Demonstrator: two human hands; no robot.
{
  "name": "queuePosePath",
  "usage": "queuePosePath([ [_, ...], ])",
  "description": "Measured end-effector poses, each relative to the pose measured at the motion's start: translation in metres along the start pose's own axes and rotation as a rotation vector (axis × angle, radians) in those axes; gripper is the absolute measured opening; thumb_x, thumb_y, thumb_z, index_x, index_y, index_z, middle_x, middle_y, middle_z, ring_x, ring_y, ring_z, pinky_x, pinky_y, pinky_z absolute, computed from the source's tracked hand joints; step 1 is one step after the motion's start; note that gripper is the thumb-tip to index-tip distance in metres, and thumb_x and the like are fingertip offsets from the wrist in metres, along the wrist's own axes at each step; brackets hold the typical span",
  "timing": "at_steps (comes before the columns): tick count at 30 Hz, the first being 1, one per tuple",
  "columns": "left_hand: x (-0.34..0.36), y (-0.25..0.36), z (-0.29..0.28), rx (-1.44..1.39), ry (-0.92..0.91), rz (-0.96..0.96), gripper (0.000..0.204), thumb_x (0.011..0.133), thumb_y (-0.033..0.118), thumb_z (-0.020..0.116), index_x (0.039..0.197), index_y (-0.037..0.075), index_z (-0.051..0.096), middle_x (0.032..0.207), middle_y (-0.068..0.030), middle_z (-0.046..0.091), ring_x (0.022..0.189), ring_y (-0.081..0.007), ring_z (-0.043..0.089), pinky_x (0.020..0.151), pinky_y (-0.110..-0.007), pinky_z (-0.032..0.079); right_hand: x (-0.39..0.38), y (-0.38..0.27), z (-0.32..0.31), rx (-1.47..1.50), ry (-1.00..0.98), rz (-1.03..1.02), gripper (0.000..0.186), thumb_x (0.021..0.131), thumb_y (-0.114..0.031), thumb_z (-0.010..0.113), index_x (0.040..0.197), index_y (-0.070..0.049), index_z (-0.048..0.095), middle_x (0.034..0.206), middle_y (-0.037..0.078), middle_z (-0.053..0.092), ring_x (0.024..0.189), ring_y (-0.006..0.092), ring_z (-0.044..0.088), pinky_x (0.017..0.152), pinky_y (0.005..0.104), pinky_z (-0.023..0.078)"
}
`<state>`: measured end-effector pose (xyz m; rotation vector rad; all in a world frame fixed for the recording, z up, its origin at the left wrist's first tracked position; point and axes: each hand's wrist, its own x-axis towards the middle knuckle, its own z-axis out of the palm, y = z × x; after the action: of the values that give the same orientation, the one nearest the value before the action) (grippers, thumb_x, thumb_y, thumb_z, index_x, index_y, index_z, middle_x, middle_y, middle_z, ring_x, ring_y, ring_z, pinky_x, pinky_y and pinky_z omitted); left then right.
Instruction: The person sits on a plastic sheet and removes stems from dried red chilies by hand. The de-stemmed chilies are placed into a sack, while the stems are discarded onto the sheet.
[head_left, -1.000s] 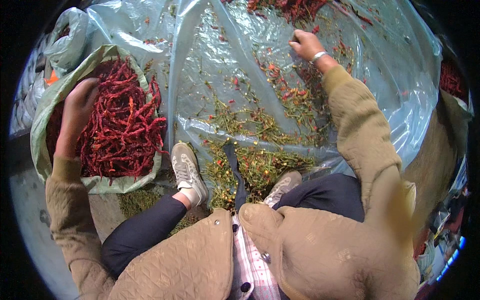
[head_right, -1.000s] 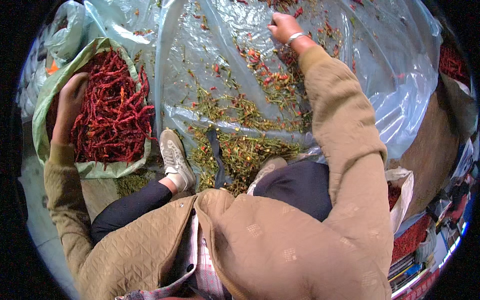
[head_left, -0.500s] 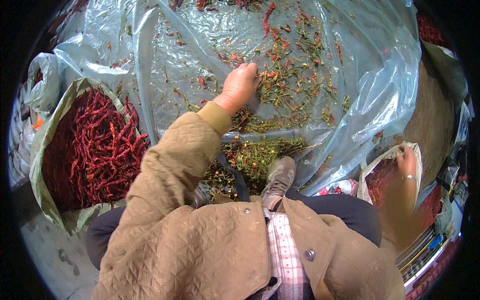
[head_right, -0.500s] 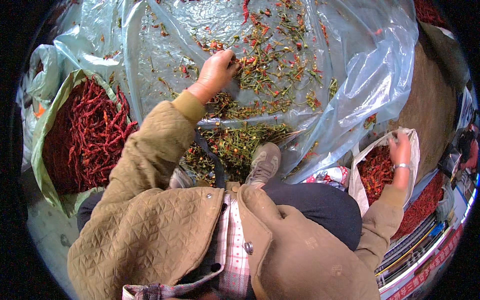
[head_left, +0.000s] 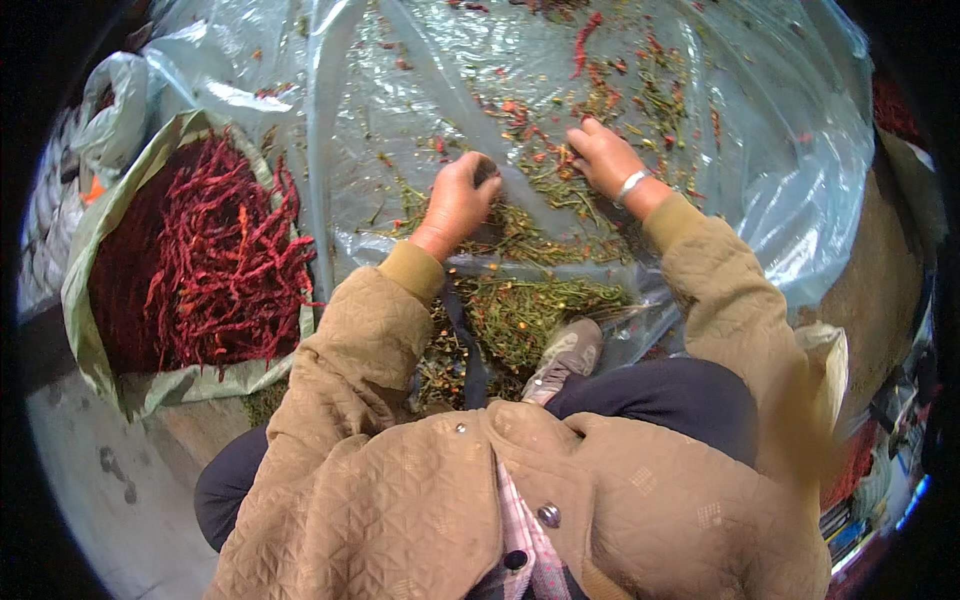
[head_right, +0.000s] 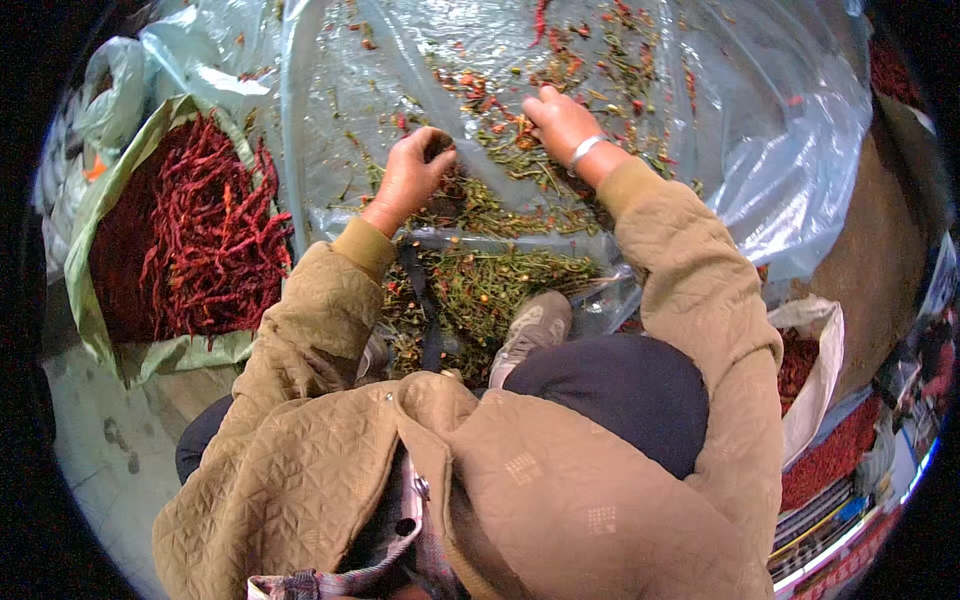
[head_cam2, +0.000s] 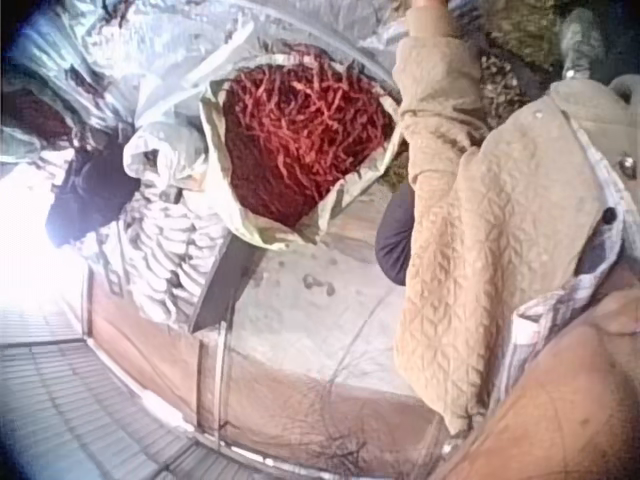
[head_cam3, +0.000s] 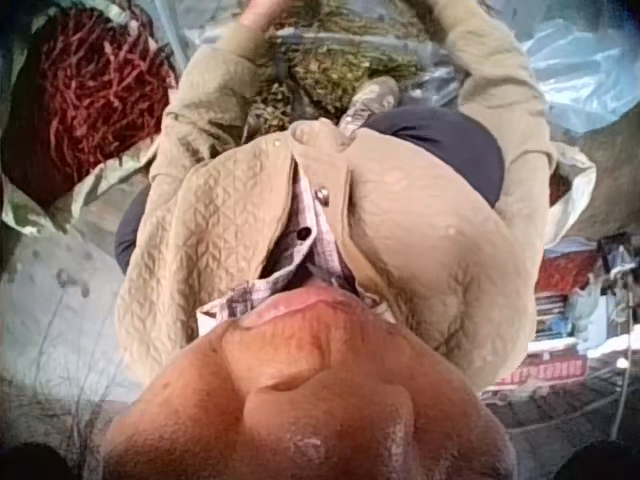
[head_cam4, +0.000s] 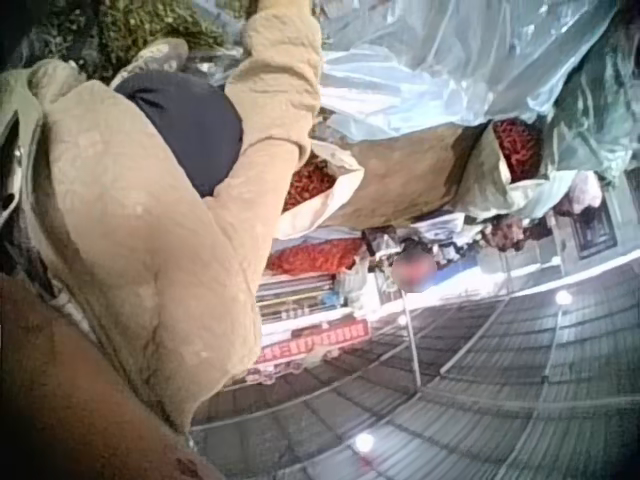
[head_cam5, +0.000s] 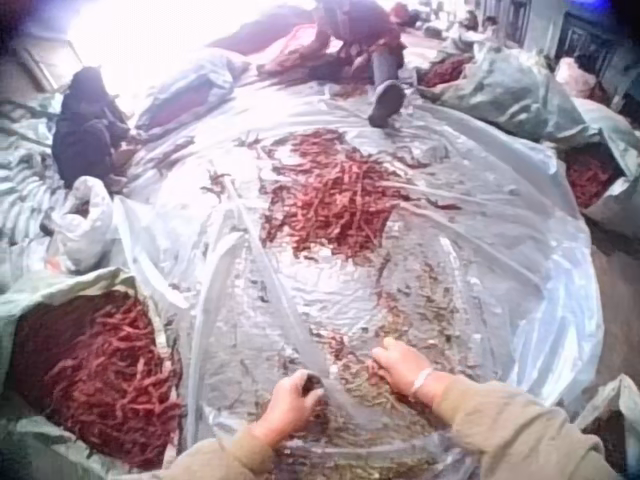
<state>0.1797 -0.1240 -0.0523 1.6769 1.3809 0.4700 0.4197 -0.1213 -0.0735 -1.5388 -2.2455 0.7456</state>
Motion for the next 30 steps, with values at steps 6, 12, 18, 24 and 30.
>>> queuePosePath([
  [6, 0.006, -0.032, -0.041, 0.134, 0.267, -0.12, 0.013, 0.074, 0.008, 0.062, 0.082, 0.0, 0.054, 0.072, -0.0103, 0.06, 0.063, -0.0154, 0.056, 0.059, -0.029, 0.046, -0.015, -0.011, -0.044, 0.194, -0.113, 0.134, 0.018, 0.068, -0.006, 0.061, 0.08, -0.002, 0.048, 0.074, 0.015, 0.051, 0.068, 0.0323, 0.051, 0.061, 0.0377, 0.042],
  [12, 0.031, -0.045, -0.027, 0.362, 0.253, 0.037, 0.023, 0.071, 0.01, 0.063, 0.091, 0.004, 0.053, 0.077, -0.0142, 0.059, 0.069, -0.0251, 0.058, 0.064, -0.031, 0.046, -0.017, 0.014, -0.08, 0.113, -0.243, 0.149, 0.014, 0.07, -0.008, 0.061, 0.078, -0.002, 0.052, 0.068, 0.014, 0.054, 0.061, 0.0236, 0.052, 0.058, 0.0319, 0.042],
  [18, 0.024, -0.042, -0.037, -0.05, 0.249, -0.169, 0.013, 0.073, 0.01, 0.063, 0.084, 0.005, 0.061, 0.069, -0.0025, 0.058, 0.058, -0.0058, 0.048, 0.053, -0.022, 0.041, -0.014, 0.007, -0.078, 0.21, -0.186, 0.087, 0.012, 0.072, -0.011, 0.061, 0.077, -0.001, 0.057, 0.068, 0.011, 0.056, 0.06, 0.0159, 0.052, 0.057, 0.03, 0.042],
  [24, -0.006, -0.011, -0.066, -0.67, 0.191, -0.414, 0.01, 0.077, 0.009, 0.061, 0.083, 0.002, 0.059, 0.071, -0.0032, 0.059, 0.054, -0.0067, 0.05, 0.047, -0.019, 0.038, -0.048, -0.013, -0.076, 1.386, -0.225, 0.339, 0.019, 0.077, -0.007, 0.058, 0.094, -0.001, 0.054, 0.091, 0.009, 0.057, 0.073, 0.0115, 0.054, 0.063, 0.0225, 0.045],
  [30, -0.004, 0.07, -0.011, -0.694, -0.003, -0.271, 0.008, 0.078, 0.009, 0.06, 0.082, 0.002, 0.057, 0.074, -0.0046, 0.06, 0.059, -0.0076, 0.052, 0.052, -0.021, 0.042, -0.051, -0.037, -0.056, 1.885, -0.27, 0.338, 0.044, 0.073, -0.002, 0.059, 0.114, 0.001, 0.041, 0.109, 0.014, 0.051, 0.088, 0.017, 0.055, 0.065, 0.0248, 0.047],
])
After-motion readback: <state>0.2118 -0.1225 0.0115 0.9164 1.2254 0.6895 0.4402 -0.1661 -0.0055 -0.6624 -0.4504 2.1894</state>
